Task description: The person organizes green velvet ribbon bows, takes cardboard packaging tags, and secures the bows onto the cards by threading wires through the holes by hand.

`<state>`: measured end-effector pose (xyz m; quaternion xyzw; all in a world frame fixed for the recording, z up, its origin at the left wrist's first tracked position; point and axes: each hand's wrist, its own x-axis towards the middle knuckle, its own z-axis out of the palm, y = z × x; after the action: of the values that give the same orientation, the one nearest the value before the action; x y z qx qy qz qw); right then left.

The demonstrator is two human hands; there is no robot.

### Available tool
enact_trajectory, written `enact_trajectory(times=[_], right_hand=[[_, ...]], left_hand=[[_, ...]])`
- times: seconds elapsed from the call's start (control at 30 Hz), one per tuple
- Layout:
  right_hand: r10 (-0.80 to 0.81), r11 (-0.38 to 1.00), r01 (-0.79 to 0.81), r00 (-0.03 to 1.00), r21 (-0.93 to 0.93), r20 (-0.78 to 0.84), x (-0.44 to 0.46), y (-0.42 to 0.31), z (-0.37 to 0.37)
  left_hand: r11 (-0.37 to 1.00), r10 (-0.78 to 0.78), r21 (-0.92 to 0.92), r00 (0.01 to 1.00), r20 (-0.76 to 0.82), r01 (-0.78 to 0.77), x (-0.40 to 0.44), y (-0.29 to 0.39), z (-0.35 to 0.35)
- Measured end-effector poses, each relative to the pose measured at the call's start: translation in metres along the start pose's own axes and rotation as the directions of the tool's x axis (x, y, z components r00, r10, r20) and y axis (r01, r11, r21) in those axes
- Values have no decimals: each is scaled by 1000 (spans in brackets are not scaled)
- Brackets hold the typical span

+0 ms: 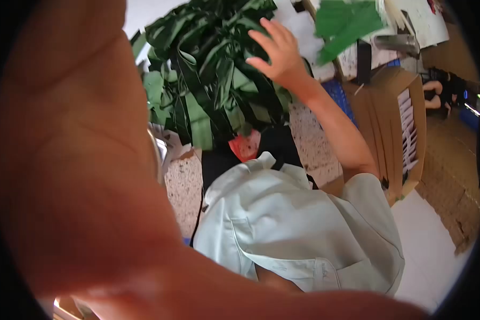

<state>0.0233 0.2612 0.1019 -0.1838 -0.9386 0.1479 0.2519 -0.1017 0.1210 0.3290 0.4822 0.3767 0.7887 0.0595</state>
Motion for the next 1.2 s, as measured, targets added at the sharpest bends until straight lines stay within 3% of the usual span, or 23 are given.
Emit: enact_trajectory(times=[0.2, 0.27, 0.3, 0.33, 0.37, 0.43, 0.47, 0.53, 0.63, 0.73, 0.77, 0.8, 0.87, 1.03, 1.2], right_hand=[[163, 979, -166, 986, 120, 34, -64, -17, -26], [117, 970, -116, 993, 212, 8, -90, -25, -28], [-51, 989, 41, 996, 145, 68, -103, -28, -33], [-80, 975, 66, 995, 212, 59, -118, -30, -29], [-69, 975, 16, 970, 222, 232, -134, -33, -33], [-109, 943, 25, 966, 333, 236, -156, -39, -31], [-58, 929, -58, 952, 367, 300, -175, -42, -25], [-52, 927, -145, 862, 345, 504, -229, -34, 3], [38, 973, -202, 618, 112, 785, -299, -33, 52], [107, 938, -337, 505, 81, 856, -364, -51, 131], [82, 923, -383, 311, 46, 947, -379, -53, 162], [63, 907, -421, 189, 23, 980, -391, -56, 188], [53, 880, -475, 60, -18, 997, -412, -62, 225], [99, 825, -560, -1, -82, 995, -435, -57, 275], [129, 774, -626, 8, -95, 992, -436, -41, 292]], left_hand=[[996, -78, 38, 997, -26, 79, -14, -38, -13], [992, -95, 80, 994, -56, 99, -17, -52, -17], [988, -102, 107, 992, -73, 109, -17, -57, -19], [984, -104, 133, 990, -97, 116, -18, -62, -21], [980, -104, 158, 986, -133, 125, -18, -64, -26], [969, -89, 207, 975, -203, 131, -22, -62, -33], [962, -82, 239, 972, -222, 136, -25, -61, -37], [944, -90, 288, 964, -251, 163, -35, -62, -45], [913, -157, 327, 950, -270, 244, -53, -76, -65], [892, -214, 340, 941, -262, 298, -75, -101, -79], [885, -229, 346, 938, -259, 312, -83, -111, -82], [879, -247, 346, 935, -254, 327, -89, -120, -86], [873, -269, 349, 934, -236, 340, -101, -140, -93], [857, -321, 347, 921, -220, 382, -121, -178, -105], [847, -327, 357, 915, -235, 394, -126, -192, -108]])
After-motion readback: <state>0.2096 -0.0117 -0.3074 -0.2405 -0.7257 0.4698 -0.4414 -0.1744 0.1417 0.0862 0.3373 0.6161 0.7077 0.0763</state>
